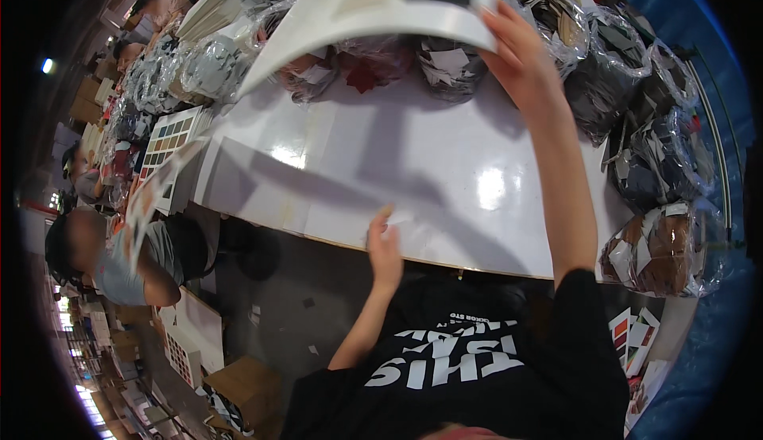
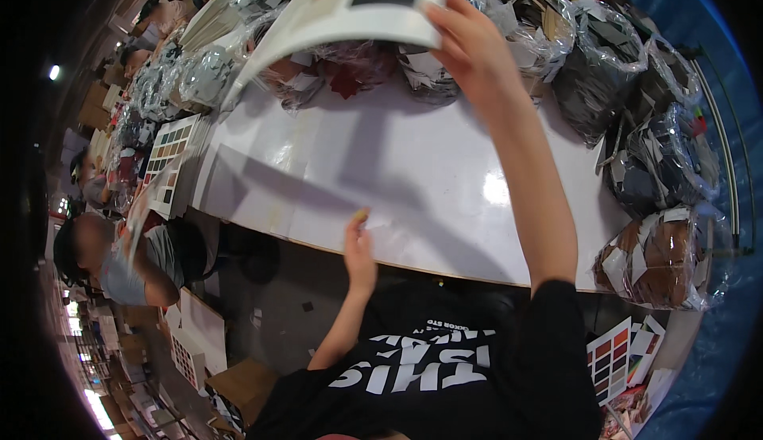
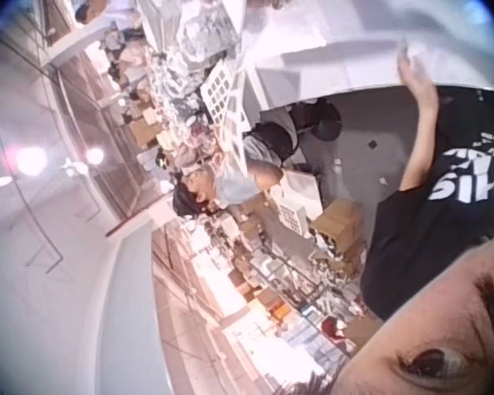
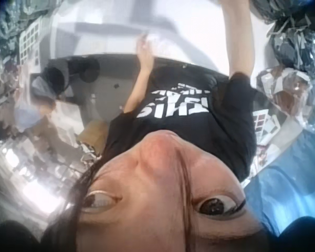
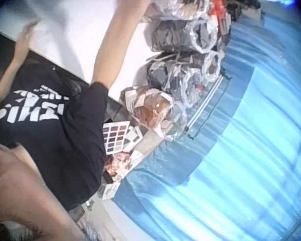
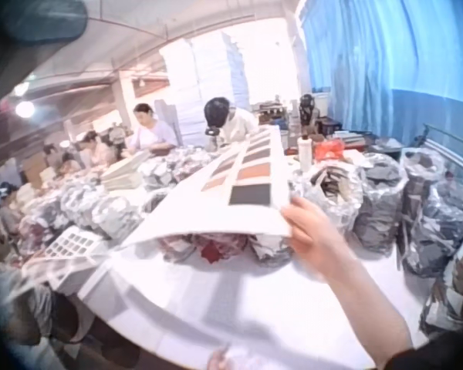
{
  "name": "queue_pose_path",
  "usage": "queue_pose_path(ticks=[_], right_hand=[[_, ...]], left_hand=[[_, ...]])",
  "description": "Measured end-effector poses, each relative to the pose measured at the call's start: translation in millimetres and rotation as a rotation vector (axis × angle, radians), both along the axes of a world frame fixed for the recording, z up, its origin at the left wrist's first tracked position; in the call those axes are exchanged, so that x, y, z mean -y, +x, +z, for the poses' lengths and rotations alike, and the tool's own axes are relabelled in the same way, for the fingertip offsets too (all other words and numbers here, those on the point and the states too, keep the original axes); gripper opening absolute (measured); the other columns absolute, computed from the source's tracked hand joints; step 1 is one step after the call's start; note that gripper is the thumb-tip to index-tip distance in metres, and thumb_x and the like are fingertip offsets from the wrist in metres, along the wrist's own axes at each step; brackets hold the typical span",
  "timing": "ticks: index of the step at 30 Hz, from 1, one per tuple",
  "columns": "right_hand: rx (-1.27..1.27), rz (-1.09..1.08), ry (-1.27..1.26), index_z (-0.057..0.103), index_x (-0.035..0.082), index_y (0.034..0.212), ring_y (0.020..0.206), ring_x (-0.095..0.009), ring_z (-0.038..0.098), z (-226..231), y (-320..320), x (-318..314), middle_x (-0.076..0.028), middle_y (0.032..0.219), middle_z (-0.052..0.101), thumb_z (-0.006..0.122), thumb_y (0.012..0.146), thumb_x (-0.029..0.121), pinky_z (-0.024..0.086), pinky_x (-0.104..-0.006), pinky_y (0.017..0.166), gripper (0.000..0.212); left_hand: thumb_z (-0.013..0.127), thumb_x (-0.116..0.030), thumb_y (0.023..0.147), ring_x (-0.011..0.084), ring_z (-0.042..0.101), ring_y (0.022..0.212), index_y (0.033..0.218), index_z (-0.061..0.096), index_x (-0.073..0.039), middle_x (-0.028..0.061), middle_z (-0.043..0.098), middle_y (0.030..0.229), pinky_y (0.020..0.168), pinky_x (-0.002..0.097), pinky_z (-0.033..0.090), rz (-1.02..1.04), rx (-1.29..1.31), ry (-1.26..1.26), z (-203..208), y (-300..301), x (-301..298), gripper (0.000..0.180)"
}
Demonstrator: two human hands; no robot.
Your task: Peeling and sticking various material color samples onto a card to create a swatch book.
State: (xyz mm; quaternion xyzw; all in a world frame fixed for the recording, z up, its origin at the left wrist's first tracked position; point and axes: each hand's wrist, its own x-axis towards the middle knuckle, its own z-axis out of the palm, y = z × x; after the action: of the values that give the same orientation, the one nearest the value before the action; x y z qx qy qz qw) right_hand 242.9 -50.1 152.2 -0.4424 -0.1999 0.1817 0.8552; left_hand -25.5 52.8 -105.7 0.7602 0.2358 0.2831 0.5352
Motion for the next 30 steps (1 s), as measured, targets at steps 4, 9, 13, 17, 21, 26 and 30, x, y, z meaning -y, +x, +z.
queue_pose_path(ticks=[4,9,13,17,21,26,30], right_hand=[[-0.029,-0.167,-0.06,0.038,-0.005,0.135,0.074,-0.006,0.062,-68,-67,132,-0.014,0.118,0.06,0.065,0.087,0.02,0.051,-0.0195,0.059,0.061],[-0.322,-0.186,-0.328,0.044,-0.002,0.126,0.037,0.001,0.034,-165,-166,291,-0.001,0.076,0.063,0.073,0.079,0.014,0.021,-0.0134,0.033,0.057],[-0.439,-0.178,-0.395,0.046,-0.001,0.123,0.038,0.0,0.035,-192,-206,326,0.004,0.063,0.054,0.064,0.088,0.01,0.022,-0.0139,0.035,0.041],[-0.32,-0.19,-0.969,0.057,-0.003,0.119,0.044,-0.003,0.042,-209,-193,353,0.001,0.07,0.057,0.057,0.093,0.01,0.03,-0.0178,0.039,0.029],[0.152,-0.705,-1.403,0.065,0.004,0.113,0.062,-0.005,0.05,-158,-172,328,-0.004,0.08,0.06,0.058,0.093,0.008,0.04,-0.0208,0.055,0.022],[0.25,-0.187,-0.434,0.06,-0.01,0.114,0.05,0.0,0.042,-46,-198,225,0.004,0.059,0.051,0.067,0.089,0.037,0.029,-0.0164,0.046,0.053],[0.38,0.076,-0.279,0.058,0.0,0.1,0.038,-0.002,0.029,11,-212,167,0.007,0.051,0.043,0.06,0.083,0.061,0.024,-0.0224,0.041,0.064]], left_hand=[[0.044,-0.043,0.097,0.0249,0.047,0.121,0.142,0.039,-0.013,0.0114,0.046,0.139,0.103,0.0388,0.036,-0.122,0.414,-1.09,49,-19,-48,0.054],[0.028,-0.053,0.099,0.0291,0.041,0.131,0.143,0.034,-0.002,0.0152,0.042,0.143,0.107,0.0429,0.037,-0.404,0.41,-1.293,53,-52,-88,0.067],[0.024,-0.054,0.1,0.0282,0.045,0.128,0.145,0.028,0.001,0.0156,0.042,0.143,0.105,0.0398,0.038,-0.24,0.111,-1.092,60,-34,-74,0.071],[0.037,-0.031,0.103,0.0248,0.047,0.126,0.143,0.035,0.0,0.0156,0.048,0.138,0.106,0.0347,0.035,-0.133,-0.465,-0.553,70,0,-51,0.051],[0.049,-0.016,0.097,0.0152,0.058,0.096,0.125,0.053,0.003,0.0104,0.063,0.111,0.087,0.028,0.044,-0.128,-0.219,0.285,104,3,-32,0.034],[0.047,-0.036,0.096,0.0103,0.05,0.059,0.09,0.067,0.009,0.0061,0.056,0.066,0.055,0.0224,0.037,-0.657,0.28,-0.229,213,2,45,0.05],[0.049,-0.055,0.091,0.0133,0.043,0.061,0.103,0.06,-0.005,0.0003,0.049,0.073,0.058,0.0273,0.034,-1.05,0.23,0.047,274,13,63,0.052]])
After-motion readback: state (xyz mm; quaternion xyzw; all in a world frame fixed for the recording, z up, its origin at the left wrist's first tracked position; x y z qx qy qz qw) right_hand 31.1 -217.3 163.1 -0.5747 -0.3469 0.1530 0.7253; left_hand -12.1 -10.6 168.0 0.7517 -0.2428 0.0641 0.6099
